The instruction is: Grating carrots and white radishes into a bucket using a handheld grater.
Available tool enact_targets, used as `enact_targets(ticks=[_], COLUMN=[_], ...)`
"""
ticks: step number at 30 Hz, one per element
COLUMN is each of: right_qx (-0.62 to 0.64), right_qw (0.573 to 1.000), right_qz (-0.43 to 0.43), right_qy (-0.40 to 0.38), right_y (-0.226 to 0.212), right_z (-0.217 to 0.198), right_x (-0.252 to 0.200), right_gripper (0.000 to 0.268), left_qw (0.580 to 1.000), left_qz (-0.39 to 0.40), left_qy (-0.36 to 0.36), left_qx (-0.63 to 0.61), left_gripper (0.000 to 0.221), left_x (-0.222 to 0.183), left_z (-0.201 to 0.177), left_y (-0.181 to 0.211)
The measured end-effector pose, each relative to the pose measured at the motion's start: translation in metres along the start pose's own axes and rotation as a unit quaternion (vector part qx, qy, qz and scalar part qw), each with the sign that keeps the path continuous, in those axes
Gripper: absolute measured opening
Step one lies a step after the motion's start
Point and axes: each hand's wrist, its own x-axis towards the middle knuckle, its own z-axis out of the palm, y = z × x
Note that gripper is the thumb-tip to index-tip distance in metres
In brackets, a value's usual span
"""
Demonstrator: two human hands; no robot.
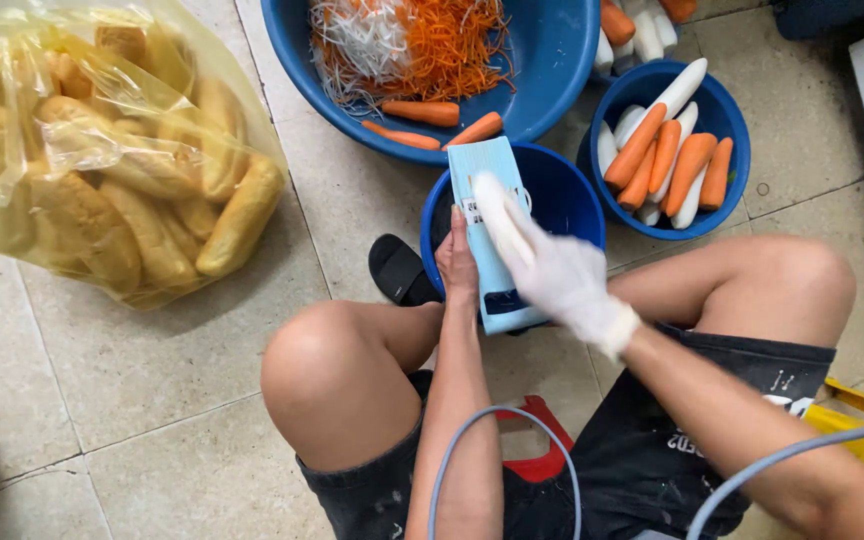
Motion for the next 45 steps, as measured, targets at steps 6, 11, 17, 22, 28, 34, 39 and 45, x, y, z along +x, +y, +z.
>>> enact_targets(ticks=[6, 11, 17, 22, 28, 34, 39, 45], right_qx=[0.058, 0.067, 0.732, 0.825, 0.712, 0.329, 0.400, 0.218], right_qw=[0.994, 0.994, 0.679, 0.555, 0.685, 0.908, 0.886, 0.956], right_qz=[0.092, 0.011, 0.060, 0.096, 0.135, 0.144, 0.081, 0.193], right_qy=[-0.015, 0.082, 0.008, -0.049, 0.075, 0.218, 0.219, 0.031], right_y=[-0.024, 0.025, 0.063, 0.057, 0.061, 0.026, 0.020, 0.022], right_z=[0.010, -0.002, 0.032, 0.007, 0.042, -0.015, -0.008, 0.000], right_x=[0.023, 0.145, 0.052, 0.003, 0.030, 0.013, -0.025, -0.050], right_gripper=[0.063, 0.064, 0.065, 0.066, 0.053, 0.037, 0.043, 0.045], left_qw=[1.000, 1.000, 0.999, 0.997, 0.998, 0.998, 0.999, 0.998], left_qz=[-0.020, -0.004, -0.031, -0.039, 0.018, -0.022, 0.003, -0.010], left_qy=[0.005, -0.006, -0.029, -0.061, -0.056, -0.052, -0.052, -0.058], left_qx=[-0.011, 0.019, -0.011, -0.016, -0.017, -0.001, 0.001, 0.001], left_gripper=[0.063, 0.066, 0.064, 0.065, 0.067, 0.067, 0.067, 0.069], left_x=[0.004, 0.000, -0.001, 0.000, 0.006, 0.005, 0.013, 0.006], left_z=[-0.002, 0.003, 0.003, 0.004, 0.001, 0.001, 0.001, 0.003], left_y=[0.003, 0.003, 0.008, 0.001, -0.003, 0.000, -0.011, -0.002])
